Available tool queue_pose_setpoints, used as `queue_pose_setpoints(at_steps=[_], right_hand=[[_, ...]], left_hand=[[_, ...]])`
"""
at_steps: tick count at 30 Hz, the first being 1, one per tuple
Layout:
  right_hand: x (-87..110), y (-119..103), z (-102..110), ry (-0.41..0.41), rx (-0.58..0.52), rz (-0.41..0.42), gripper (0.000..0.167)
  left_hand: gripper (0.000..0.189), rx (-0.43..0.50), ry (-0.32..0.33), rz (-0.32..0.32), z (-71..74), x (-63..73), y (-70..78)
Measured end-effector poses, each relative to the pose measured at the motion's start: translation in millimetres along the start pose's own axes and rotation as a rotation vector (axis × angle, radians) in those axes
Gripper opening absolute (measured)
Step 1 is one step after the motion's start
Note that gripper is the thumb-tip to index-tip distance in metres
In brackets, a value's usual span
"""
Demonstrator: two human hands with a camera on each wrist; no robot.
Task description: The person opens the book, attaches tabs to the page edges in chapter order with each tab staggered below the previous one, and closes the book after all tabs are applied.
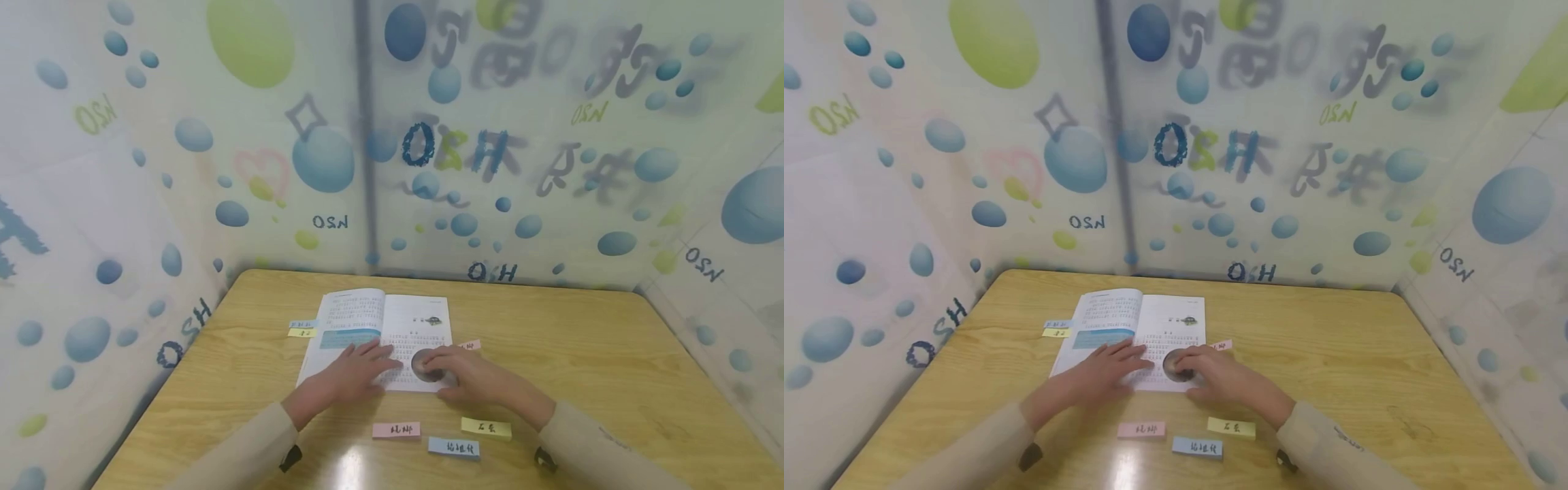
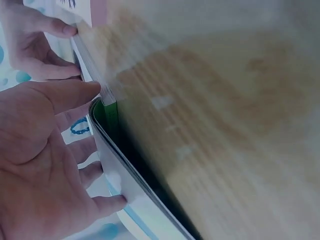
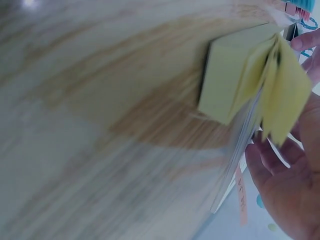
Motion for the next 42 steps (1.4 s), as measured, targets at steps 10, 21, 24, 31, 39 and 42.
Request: queue_pose_setpoints(at_steps=[10,21,24,31,39,42], right_hand=[[0.5,-2.6,0.3,-0.008,-0.002,-0.008,0.047],[1.0,-2.1,-0.2,-0.009,0.008,0.02,0.047],[0.8,-0.3,-1.0,-0.01,0.016,0.018,0.048],[1.6,3.7,-3.2,-0.011,0.021,0.023,0.048],[2.9,6.2,-3.6,-0.002,0.017,0.035,0.047],[2.7,6.2,-3.2,-0.006,0.012,0.036,0.047]], left_hand=[[0.052,0.029,0.125,-0.092,-1.8,40.3,-11.7],[0.073,0.129,0.173,0.223,6.2,56.0,-36.3],[0.074,0.11,0.211,0.239,8.1,56.3,-36.0],[0.073,0.042,0.223,0.331,8.4,55.8,-38.6],[0.077,0.014,0.188,0.409,7.0,55.2,-43.6],[0.078,0.015,0.196,0.398,7.6,54.7,-44.6]])
Point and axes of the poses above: each hand's wrist, its own x-axis away from the middle knuckle, its own z-axis out of the back of the hand, y = z × x, the point moved 5 cm from there along -x, towards the middle knuckle, and after that the axes turned 6 degrees about y, right-handed, at the moved point
